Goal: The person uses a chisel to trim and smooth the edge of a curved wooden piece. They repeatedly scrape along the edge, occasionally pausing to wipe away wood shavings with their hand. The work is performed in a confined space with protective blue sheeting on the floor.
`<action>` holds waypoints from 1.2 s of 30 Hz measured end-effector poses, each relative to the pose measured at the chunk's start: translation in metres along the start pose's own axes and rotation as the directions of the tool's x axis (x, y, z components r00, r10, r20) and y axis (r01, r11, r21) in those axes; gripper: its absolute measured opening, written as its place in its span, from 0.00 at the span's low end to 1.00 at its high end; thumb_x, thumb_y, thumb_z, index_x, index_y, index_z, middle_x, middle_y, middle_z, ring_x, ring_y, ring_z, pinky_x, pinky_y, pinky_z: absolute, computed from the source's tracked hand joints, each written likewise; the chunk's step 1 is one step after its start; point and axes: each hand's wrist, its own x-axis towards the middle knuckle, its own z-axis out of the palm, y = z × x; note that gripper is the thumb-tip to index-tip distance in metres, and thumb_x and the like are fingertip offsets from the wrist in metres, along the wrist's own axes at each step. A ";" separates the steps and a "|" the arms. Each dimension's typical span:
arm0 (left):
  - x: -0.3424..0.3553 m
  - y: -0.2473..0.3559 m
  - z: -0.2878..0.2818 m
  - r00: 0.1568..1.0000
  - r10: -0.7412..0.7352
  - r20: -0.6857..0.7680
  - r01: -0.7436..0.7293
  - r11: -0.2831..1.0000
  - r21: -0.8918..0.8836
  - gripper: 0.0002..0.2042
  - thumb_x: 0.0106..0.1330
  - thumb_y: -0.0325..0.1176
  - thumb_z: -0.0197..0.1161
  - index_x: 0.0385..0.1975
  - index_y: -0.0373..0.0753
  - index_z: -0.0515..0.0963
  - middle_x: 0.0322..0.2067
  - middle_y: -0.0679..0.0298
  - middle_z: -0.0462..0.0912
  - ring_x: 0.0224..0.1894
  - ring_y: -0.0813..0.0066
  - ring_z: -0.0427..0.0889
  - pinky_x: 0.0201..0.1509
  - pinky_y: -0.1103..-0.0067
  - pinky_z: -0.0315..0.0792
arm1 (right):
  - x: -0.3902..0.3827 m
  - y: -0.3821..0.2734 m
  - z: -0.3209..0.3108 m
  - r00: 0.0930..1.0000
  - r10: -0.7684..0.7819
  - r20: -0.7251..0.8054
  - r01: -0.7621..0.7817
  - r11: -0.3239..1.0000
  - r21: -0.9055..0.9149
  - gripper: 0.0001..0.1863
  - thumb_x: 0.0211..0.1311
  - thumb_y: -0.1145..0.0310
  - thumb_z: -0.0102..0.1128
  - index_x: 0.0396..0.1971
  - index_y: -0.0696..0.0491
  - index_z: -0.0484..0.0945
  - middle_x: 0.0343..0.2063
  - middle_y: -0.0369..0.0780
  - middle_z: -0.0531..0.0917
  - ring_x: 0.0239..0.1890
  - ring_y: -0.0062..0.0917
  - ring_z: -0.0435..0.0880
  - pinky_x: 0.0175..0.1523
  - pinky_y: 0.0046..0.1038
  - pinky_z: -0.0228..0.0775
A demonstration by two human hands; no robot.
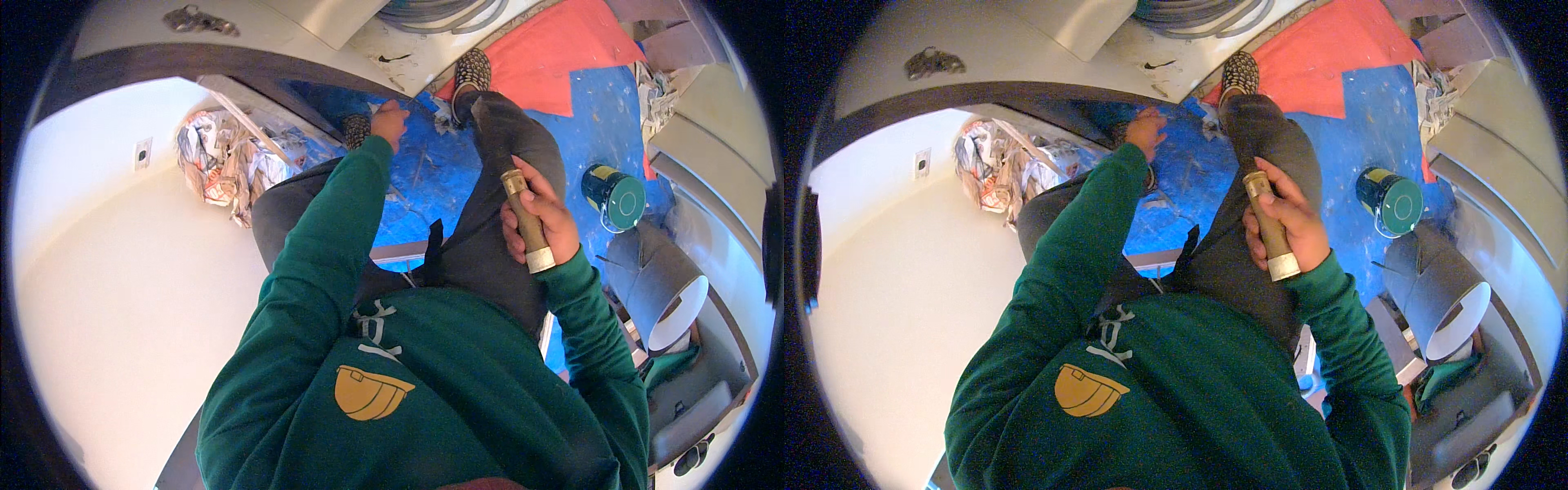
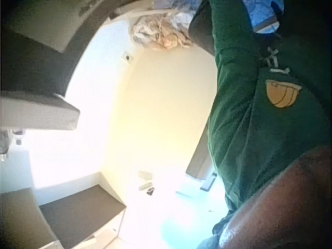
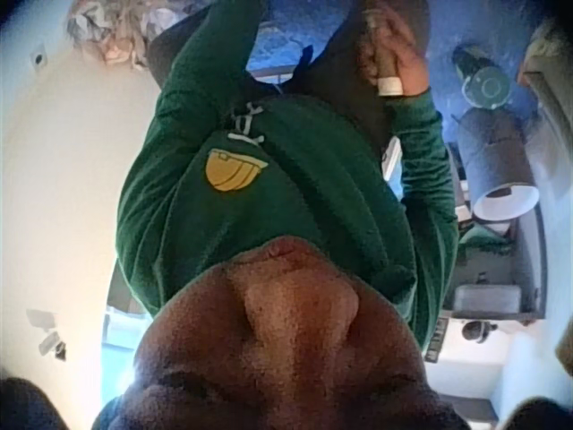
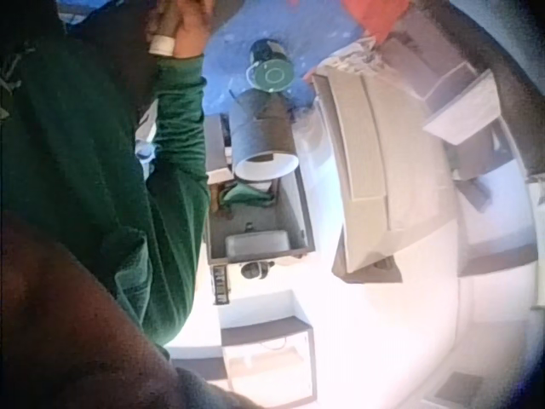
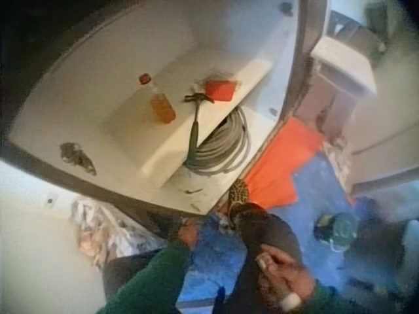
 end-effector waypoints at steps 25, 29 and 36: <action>-0.116 0.110 -0.024 0.926 0.315 -0.208 -0.356 0.912 -0.205 0.27 0.61 0.27 0.63 0.62 0.29 0.69 0.55 0.50 0.79 0.57 0.62 0.77 0.60 0.75 0.69 | -0.003 0.010 0.001 0.990 -0.058 0.125 0.064 0.997 -0.047 0.30 0.72 0.62 0.52 0.71 0.42 0.55 0.27 0.44 0.74 0.16 0.26 0.73 0.17 0.27 0.67; -0.134 0.136 -0.022 0.919 0.319 -0.233 -0.367 0.908 -0.203 0.24 0.62 0.28 0.64 0.59 0.30 0.70 0.52 0.53 0.79 0.54 0.66 0.77 0.58 0.79 0.69 | -0.004 0.015 0.001 0.991 -0.077 0.106 0.085 0.994 -0.073 0.30 0.71 0.62 0.54 0.70 0.43 0.56 0.26 0.43 0.74 0.16 0.26 0.73 0.17 0.27 0.67; -0.183 0.163 -0.032 0.628 0.608 -0.486 -0.728 0.679 -0.092 0.22 0.66 0.26 0.62 0.60 0.31 0.71 0.56 0.53 0.79 0.59 0.67 0.76 0.63 0.75 0.67 | -0.006 0.018 -0.011 0.987 -0.119 0.108 0.129 0.988 -0.089 0.32 0.70 0.62 0.55 0.70 0.42 0.56 0.25 0.42 0.75 0.16 0.27 0.74 0.17 0.28 0.68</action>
